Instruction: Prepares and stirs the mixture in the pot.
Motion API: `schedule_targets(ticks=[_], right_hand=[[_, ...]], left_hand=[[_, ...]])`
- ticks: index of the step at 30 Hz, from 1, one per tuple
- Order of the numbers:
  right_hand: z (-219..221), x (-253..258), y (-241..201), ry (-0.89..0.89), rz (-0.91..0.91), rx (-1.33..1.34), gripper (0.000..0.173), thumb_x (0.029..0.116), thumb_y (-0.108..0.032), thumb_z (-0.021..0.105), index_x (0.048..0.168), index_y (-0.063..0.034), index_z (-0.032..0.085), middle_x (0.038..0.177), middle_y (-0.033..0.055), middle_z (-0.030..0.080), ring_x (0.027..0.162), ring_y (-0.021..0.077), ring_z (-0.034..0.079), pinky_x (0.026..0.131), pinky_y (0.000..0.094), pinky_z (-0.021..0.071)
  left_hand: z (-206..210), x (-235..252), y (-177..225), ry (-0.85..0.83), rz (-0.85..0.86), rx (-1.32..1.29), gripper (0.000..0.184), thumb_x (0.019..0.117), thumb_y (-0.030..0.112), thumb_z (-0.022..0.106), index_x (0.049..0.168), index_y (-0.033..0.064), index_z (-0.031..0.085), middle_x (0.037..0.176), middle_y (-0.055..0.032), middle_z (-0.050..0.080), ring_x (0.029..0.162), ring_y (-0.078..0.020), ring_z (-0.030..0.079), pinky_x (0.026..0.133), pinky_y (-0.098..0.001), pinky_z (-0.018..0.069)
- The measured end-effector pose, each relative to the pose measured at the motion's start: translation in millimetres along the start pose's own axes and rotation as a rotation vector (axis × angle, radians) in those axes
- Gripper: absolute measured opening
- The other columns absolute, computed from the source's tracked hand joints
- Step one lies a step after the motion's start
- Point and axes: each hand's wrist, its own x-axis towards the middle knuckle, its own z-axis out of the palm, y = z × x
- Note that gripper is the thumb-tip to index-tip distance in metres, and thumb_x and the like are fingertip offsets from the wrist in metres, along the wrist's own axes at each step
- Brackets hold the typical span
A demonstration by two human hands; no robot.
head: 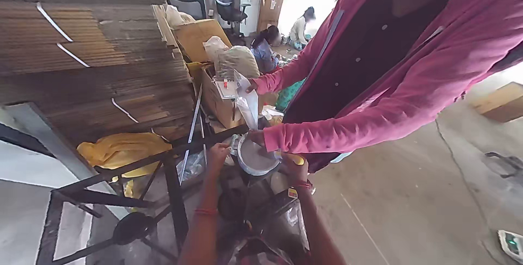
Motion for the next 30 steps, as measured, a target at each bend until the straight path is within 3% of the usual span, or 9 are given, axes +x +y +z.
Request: schedule_targets(ticks=[3, 9, 12, 15, 20, 25, 30], right_hand=[[-8.3, -5.8, -8.7, -0.136, 0.075, 0.103, 0.019, 0.0899, -0.005, 0.075, 0.106, 0.0044, 0.071, 0.094, 0.0126, 0.075, 0.077, 0.0193, 0.074, 0.072, 0.0356, 0.0653], [-10.4, 4.6, -2.1, 0.065, 0.137, 0.069, 0.023, 0.0896, -0.011, 0.079, 0.103, 0.0049, 0.069, 0.086, 0.0131, 0.074, 0.071, 0.0189, 0.074, 0.069, 0.0359, 0.0646], [-3.2, -1.4, -2.9, -0.055, 0.154, 0.174, 0.020, 0.0915, -0.004, 0.074, 0.107, 0.0071, 0.068, 0.090, 0.0144, 0.074, 0.073, 0.0191, 0.074, 0.069, 0.0345, 0.0644], [-12.2, -4.5, -15.3, -0.148, 0.157, 0.146, 0.018, 0.0915, -0.002, 0.073, 0.107, 0.0059, 0.070, 0.093, 0.0141, 0.075, 0.074, 0.0205, 0.075, 0.068, 0.0357, 0.0657], [-5.9, 6.5, -11.2, 0.049, 0.102, -0.043, 0.023, 0.0875, -0.015, 0.080, 0.097, 0.0031, 0.070, 0.083, 0.0112, 0.073, 0.072, 0.0168, 0.072, 0.073, 0.0362, 0.0628], [-5.3, 0.4, -13.1, -0.125, 0.116, 0.094, 0.018, 0.0901, -0.007, 0.076, 0.103, 0.0040, 0.071, 0.089, 0.0125, 0.075, 0.072, 0.0192, 0.074, 0.069, 0.0352, 0.0656], [-7.6, 4.7, -10.7, 0.095, 0.159, 0.039, 0.023, 0.0888, -0.012, 0.080, 0.099, 0.0046, 0.068, 0.082, 0.0121, 0.074, 0.068, 0.0179, 0.073, 0.067, 0.0352, 0.0644]], left_hand=[[-1.0, 1.8, -3.7, -0.002, 0.037, -0.005, 0.032, 0.0972, 0.016, 0.068, 0.124, -0.0013, 0.066, 0.113, -0.0193, 0.071, 0.104, -0.0282, 0.068, 0.094, -0.0476, 0.0527], [-3.7, -1.5, 0.6, 0.010, 0.029, -0.016, 0.048, 0.0958, 0.017, 0.072, 0.136, -0.0041, 0.056, 0.127, -0.0225, 0.066, 0.118, -0.0326, 0.064, 0.102, -0.0492, 0.0503], [-4.5, -0.1, -0.4, -0.009, 0.014, -0.005, 0.048, 0.0967, 0.018, 0.071, 0.137, -0.0039, 0.056, 0.130, -0.0233, 0.064, 0.119, -0.0335, 0.064, 0.103, -0.0503, 0.0496], [-6.0, 0.3, 2.1, -0.026, -0.011, 0.012, 0.040, 0.0980, 0.019, 0.069, 0.132, -0.0010, 0.061, 0.126, -0.0211, 0.067, 0.113, -0.0309, 0.066, 0.100, -0.0488, 0.0514], [-6.3, -2.1, 2.8, -0.025, 0.010, 0.059, 0.033, 0.0990, 0.023, 0.068, 0.125, 0.0020, 0.069, 0.115, -0.0195, 0.071, 0.105, -0.0309, 0.068, 0.096, -0.0516, 0.0514], [-6.8, -1.3, 2.4, -0.022, -0.002, 0.049, 0.032, 0.0979, 0.021, 0.069, 0.124, 0.0022, 0.070, 0.116, -0.0194, 0.071, 0.106, -0.0311, 0.068, 0.096, -0.0520, 0.0513], [-6.3, -2.9, 1.0, -0.007, 0.019, 0.048, 0.031, 0.0974, 0.021, 0.070, 0.122, 0.0029, 0.071, 0.114, -0.0186, 0.072, 0.108, -0.0313, 0.068, 0.098, -0.0531, 0.0505]])
